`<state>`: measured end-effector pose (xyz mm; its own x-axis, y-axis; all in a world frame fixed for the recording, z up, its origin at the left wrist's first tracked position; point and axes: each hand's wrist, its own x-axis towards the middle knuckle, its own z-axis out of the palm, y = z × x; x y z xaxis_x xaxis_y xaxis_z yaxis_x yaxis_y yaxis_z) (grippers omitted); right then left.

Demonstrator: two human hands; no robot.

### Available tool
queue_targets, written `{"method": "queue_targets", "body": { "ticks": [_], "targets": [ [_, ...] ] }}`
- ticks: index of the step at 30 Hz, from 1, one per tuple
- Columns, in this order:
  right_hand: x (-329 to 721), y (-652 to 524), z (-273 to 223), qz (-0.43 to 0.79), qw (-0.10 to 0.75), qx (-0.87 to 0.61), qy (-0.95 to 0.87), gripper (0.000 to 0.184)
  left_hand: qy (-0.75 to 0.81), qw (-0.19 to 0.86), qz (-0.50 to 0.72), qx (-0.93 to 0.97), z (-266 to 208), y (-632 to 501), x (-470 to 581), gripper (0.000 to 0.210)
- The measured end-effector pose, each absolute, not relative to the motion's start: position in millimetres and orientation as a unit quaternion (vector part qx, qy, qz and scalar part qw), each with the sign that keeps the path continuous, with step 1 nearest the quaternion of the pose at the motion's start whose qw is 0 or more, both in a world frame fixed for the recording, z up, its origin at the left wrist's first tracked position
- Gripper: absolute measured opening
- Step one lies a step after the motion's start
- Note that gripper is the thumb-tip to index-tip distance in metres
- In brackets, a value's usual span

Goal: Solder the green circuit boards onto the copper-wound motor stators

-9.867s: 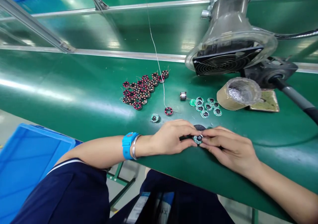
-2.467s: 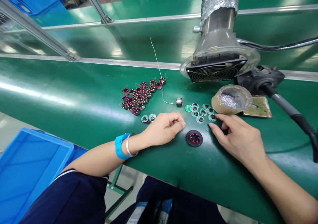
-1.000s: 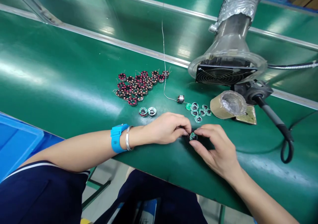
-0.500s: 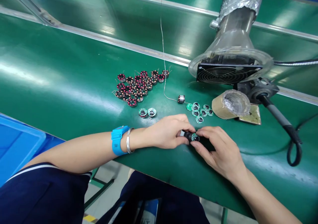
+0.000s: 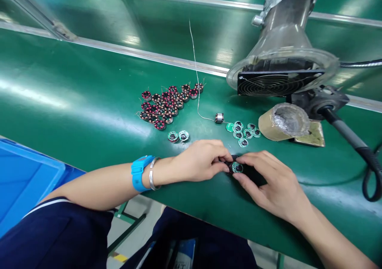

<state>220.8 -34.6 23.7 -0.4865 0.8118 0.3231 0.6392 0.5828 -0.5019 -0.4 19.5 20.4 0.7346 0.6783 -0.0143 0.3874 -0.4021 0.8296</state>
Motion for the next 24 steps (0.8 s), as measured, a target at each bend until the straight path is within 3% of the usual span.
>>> {"method": "queue_targets", "body": {
  "ticks": [7,15,20,24],
  "targets": [
    [218,-33,31,0.150,0.256,-0.441,-0.847,0.020,0.275,0.474,0.189,0.815,27,25,-4,0.008],
    [216,-46,33,0.113,0.293,-0.441,-0.841,0.035,0.302,0.516,0.199,0.776,23,18,2,0.004],
    [212,-49,30,0.050,0.277,-0.418,-0.864,0.028,0.299,0.504,0.194,0.787,23,21,1,0.004],
    [213,-50,32,0.087,0.291,-0.418,-0.856,0.023,0.289,0.481,0.187,0.807,25,23,0,0.005]
  ]
}}
